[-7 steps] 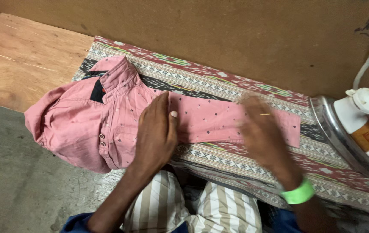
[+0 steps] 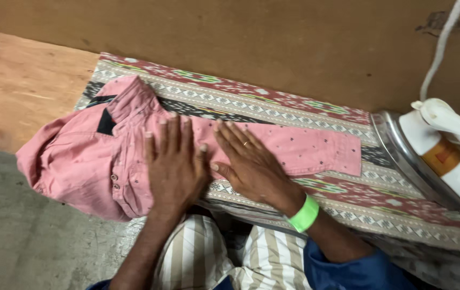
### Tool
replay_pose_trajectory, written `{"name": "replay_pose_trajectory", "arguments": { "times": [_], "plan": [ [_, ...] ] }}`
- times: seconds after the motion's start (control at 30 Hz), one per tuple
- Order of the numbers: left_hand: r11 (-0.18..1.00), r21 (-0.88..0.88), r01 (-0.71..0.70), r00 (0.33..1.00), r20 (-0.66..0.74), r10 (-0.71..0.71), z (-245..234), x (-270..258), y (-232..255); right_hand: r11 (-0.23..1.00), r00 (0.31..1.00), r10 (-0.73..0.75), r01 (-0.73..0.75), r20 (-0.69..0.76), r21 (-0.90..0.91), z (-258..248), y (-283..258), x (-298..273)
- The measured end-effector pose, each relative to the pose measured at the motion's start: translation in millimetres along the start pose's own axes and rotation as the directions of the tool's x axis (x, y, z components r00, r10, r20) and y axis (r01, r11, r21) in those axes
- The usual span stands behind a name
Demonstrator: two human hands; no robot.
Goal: The person irons a pink patterned shirt laid on a patterned cloth on the floor. They use a white electric iron to smooth the sleeves and body, adjusting the fabric with their hands throughout.
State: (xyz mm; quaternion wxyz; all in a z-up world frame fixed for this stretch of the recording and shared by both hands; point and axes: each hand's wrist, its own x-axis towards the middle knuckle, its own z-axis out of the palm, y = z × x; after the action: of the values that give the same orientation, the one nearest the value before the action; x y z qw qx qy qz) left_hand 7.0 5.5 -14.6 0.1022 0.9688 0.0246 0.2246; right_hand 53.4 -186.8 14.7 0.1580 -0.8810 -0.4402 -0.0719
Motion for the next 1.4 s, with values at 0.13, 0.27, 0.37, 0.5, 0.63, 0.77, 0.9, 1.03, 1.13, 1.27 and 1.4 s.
{"name": "replay_pose_trajectory", "arguments": {
  "times": [0.13,0.27,0.37,0.5,0.63,0.77,0.9,1.03,1.13,1.27,1.4],
  "plan": [
    [0.998,-0.058,0.026,0.999,-0.023,-0.027,-5.8,0.4,-8.4,0.964,0.969,0.242,-0.232,0.060,-0.131,-9.8,30.7,-24.9],
    [0.995,-0.005,0.095,0.995,-0.027,-0.095,-8.0,7.7,-8.3,0.870,0.883,0.465,-0.442,0.064,-0.217,-42.0,71.3,-70.1],
    [0.994,-0.048,0.099,0.994,-0.039,-0.101,-5.9,7.8,-10.0,0.829,0.864,0.504,-0.485,-0.006,-0.279,-51.0,94.6,-100.3],
    [0.989,-0.040,0.146,0.986,-0.073,-0.148,-3.2,13.3,-12.6,0.819,0.845,0.531,-0.531,-0.061,-0.220,-45.9,108.2,-114.8],
    [0.976,-0.015,0.217,0.970,-0.111,-0.218,4.4,13.9,-16.3,0.828,0.840,0.521,-0.540,-0.149,-0.148,-39.5,104.3,-118.1],
    [0.968,0.031,0.250,0.953,-0.183,-0.240,13.4,22.8,-24.1,0.788,0.802,0.581,-0.597,-0.139,-0.150,-37.1,104.6,-115.4],
    [0.957,0.038,0.287,0.938,-0.214,-0.272,17.2,25.8,-21.0,0.778,0.786,0.597,-0.616,-0.164,-0.122,-35.9,101.5,-119.4],
    [0.957,0.002,0.291,0.935,-0.214,-0.284,5.8,28.7,-13.4,0.779,0.785,0.593,-0.616,-0.178,-0.117,-41.7,103.2,-121.4],
    [0.987,-0.085,0.135,0.967,-0.206,-0.150,-2.2,18.3,-10.9,0.777,0.792,0.584,-0.609,-0.178,-0.159,-42.7,102.3,-121.8],
    [0.987,-0.138,-0.082,0.997,-0.021,0.080,-1.1,3.8,9.3,0.799,0.838,0.463,-0.535,-0.288,-0.274,-55.5,87.6,-118.5],
    [0.946,-0.234,-0.225,0.972,0.016,0.235,-0.3,0.0,19.0,0.809,0.803,0.308,-0.503,-0.510,-0.304,-103.3,83.5,-130.0]
  ]
}}
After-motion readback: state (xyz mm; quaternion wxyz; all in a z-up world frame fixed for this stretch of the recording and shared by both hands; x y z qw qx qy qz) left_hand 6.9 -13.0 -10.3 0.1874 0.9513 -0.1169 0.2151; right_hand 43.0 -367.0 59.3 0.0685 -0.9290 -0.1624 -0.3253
